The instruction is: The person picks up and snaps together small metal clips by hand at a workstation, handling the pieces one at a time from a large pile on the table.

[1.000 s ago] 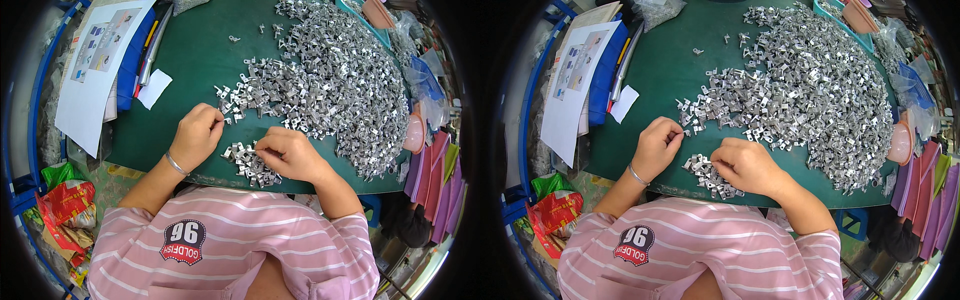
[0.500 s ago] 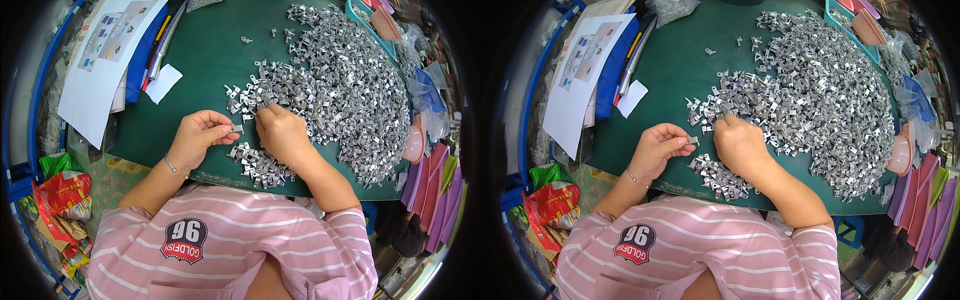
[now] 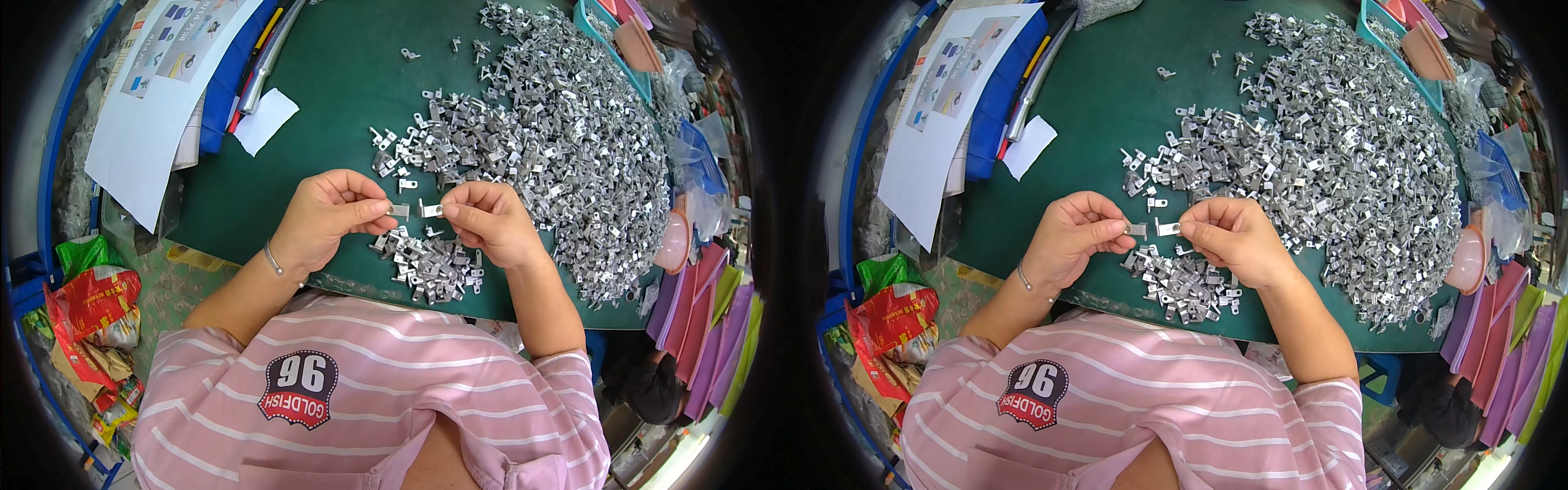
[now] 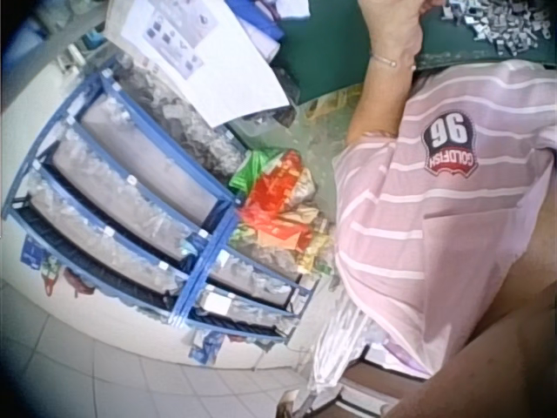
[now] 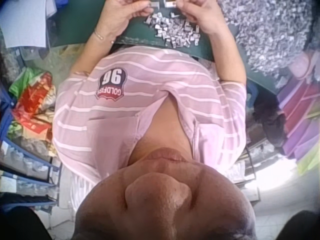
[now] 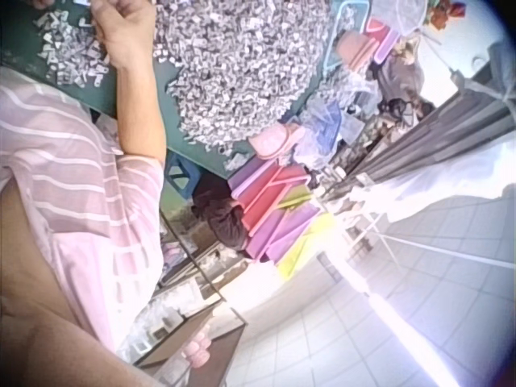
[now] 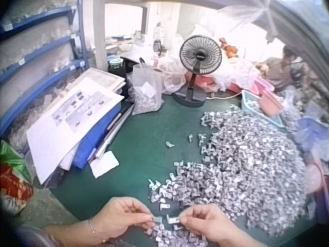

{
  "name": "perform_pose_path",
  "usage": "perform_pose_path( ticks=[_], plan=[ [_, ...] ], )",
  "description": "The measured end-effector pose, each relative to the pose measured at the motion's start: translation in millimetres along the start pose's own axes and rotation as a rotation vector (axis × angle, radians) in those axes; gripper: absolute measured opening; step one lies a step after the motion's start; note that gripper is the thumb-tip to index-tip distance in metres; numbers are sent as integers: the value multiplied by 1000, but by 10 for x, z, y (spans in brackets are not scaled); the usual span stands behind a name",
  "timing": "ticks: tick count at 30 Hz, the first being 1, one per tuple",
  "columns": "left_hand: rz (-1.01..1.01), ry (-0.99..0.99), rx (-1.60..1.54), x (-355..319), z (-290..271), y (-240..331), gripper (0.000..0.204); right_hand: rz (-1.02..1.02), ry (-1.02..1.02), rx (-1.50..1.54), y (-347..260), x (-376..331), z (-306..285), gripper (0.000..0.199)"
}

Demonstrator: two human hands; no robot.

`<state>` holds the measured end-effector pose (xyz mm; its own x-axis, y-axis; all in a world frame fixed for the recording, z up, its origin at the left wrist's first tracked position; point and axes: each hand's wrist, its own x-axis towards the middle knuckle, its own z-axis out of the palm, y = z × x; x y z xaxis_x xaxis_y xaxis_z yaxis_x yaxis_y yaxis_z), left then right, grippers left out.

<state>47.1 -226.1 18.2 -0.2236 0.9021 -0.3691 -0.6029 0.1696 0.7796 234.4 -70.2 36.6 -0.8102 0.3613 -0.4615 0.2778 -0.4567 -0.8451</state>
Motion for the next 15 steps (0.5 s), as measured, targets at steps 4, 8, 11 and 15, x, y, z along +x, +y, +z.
perform_pose_path(
  ticks=[4, 8, 11, 15],
  plan=[
    [-13, 20, -6, -2, -9, 5, 8, -161, 75, -299, 14, -22, 35, 9],
    [-19, 57, -22, 13, -31, -25, 9, -524, 74, -943, 27, -63, 198, 7],
    [-21, 66, -33, 14, -36, -35, 10, -567, 37, -984, 40, -17, 230, 5],
    [-22, 69, -43, 13, -36, -38, 11, -679, 236, -1257, 54, 105, 311, 6]
  ],
)
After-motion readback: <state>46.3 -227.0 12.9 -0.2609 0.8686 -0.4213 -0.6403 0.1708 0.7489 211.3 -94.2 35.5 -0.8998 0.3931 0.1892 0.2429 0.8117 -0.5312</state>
